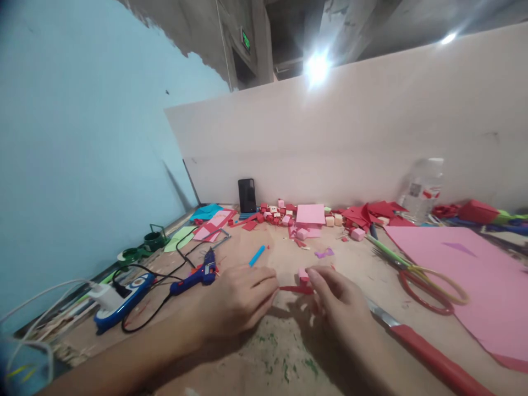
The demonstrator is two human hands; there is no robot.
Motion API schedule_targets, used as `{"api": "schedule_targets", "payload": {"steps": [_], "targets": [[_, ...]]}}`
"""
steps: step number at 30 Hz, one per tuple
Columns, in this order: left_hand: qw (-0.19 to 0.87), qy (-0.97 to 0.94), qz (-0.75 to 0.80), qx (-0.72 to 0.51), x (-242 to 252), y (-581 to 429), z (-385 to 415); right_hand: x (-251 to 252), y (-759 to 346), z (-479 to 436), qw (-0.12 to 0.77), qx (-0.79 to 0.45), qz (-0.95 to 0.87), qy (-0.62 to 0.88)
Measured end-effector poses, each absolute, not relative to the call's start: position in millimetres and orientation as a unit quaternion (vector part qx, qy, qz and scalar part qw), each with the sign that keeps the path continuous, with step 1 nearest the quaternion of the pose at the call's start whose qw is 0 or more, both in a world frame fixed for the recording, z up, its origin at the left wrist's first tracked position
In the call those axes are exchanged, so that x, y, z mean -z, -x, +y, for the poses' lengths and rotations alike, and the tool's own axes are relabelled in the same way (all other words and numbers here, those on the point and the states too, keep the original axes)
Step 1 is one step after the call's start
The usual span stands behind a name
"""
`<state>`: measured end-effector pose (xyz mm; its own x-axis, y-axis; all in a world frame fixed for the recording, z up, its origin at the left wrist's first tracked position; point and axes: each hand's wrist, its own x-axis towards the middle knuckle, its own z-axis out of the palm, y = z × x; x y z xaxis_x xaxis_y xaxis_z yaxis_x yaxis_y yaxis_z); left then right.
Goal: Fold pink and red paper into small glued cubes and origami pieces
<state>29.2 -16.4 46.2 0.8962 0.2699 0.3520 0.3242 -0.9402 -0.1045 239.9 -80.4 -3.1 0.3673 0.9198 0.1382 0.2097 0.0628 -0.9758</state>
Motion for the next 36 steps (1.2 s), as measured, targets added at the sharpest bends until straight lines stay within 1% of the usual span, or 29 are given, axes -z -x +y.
{"api": "schedule_targets", "payload": {"steps": [3, 6, 14, 20, 23, 26, 28, 31, 33, 36], "targets": [[0.068, 0.968, -0.134, 0.202, -31, -26, -14, 0, -233, -88, 0.55, -0.379, -0.452, 0.591], [0.032, 0.968, -0.127, 0.213, -20, -22, -10, 2, -229, -92, 0.515, -0.405, -0.467, 0.594], [-0.009, 0.947, -0.197, 0.252, -9, -22, 2, 4, -231, -94, 0.521, -0.355, -0.436, 0.643], [-0.047, 0.962, -0.164, 0.213, -4, -23, 1, 9, -229, -91, 0.49, -0.422, -0.464, 0.605], [-0.048, 0.964, -0.152, 0.213, -2, -23, 0, 11, -231, -90, 0.49, -0.413, -0.48, 0.599], [-0.063, 0.955, -0.156, 0.243, -5, -24, -2, 11, -234, -90, 0.519, -0.381, -0.493, 0.586], [-0.089, 0.937, -0.184, 0.282, -8, -24, -3, 10, -235, -91, 0.53, -0.366, -0.502, 0.578], [-0.152, 0.911, -0.215, 0.318, -14, -25, -3, 9, -237, -92, 0.523, -0.351, -0.519, 0.578], [-0.196, 0.906, -0.214, 0.307, -16, -26, -1, 8, -237, -92, 0.517, -0.344, -0.524, 0.582], [-0.239, 0.911, -0.224, 0.252, -15, -27, 3, 7, -238, -92, 0.511, -0.348, -0.524, 0.586]]}}
